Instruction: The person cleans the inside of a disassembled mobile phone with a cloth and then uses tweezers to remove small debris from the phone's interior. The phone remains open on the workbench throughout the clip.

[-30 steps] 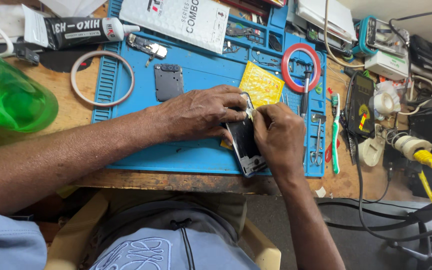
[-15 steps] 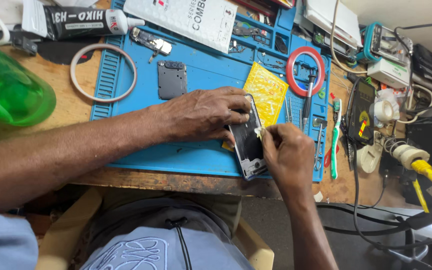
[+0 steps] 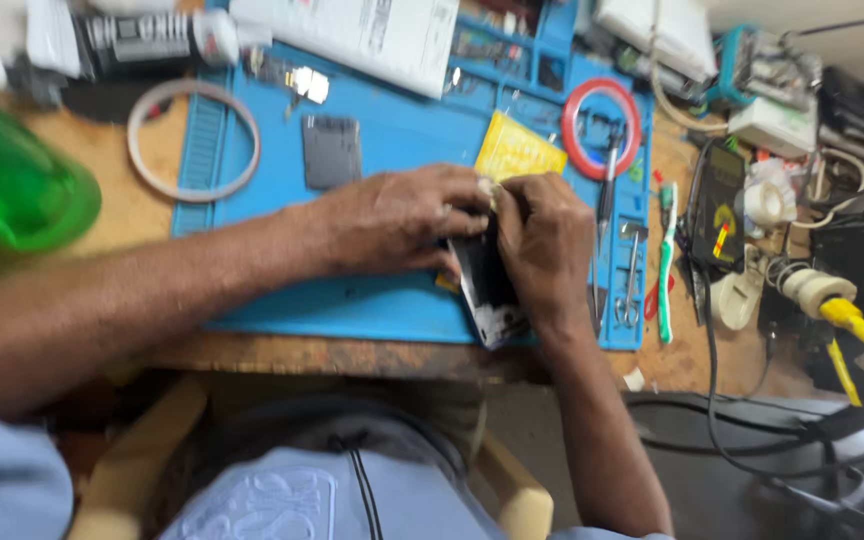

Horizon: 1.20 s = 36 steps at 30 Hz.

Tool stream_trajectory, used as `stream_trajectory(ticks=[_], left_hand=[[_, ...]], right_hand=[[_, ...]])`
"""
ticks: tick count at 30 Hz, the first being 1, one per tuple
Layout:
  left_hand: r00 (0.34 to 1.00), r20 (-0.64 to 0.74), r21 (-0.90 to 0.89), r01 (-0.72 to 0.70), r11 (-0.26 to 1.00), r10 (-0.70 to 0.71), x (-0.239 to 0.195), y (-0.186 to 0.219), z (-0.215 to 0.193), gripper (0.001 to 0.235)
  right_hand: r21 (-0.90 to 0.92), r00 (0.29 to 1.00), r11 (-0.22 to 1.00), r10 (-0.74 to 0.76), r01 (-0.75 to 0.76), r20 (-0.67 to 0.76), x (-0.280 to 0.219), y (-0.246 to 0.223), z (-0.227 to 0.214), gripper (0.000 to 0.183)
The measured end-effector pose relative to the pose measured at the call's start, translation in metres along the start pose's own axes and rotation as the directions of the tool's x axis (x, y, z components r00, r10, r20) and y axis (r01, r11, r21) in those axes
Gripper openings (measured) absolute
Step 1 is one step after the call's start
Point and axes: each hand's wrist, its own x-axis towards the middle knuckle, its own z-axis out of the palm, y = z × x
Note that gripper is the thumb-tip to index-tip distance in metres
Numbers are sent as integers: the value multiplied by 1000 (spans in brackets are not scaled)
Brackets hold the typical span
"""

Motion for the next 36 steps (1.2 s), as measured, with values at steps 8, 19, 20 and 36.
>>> stream_trajectory(ticks=[8,19,20,36], left_hand=[[1000,19,-81,-5,997,7,-1,-6,-2,58],[978,64,60,194,979,-197,32,10,-18,41],[979,71,83,186,979,-192,34,15,-18,47],[891,-242,172,429,887,-384,6,82,-14,36]], right_hand=[[-168,992,983,61,-79,-108,-20,54,-76,30],[26,964,964,266,-266,29,-72,43,-69,25],[-28,980,980,199,-199,25,-71,45,-68,26],[-77,987,994,86,-76,135,-67,56,-70,31]])
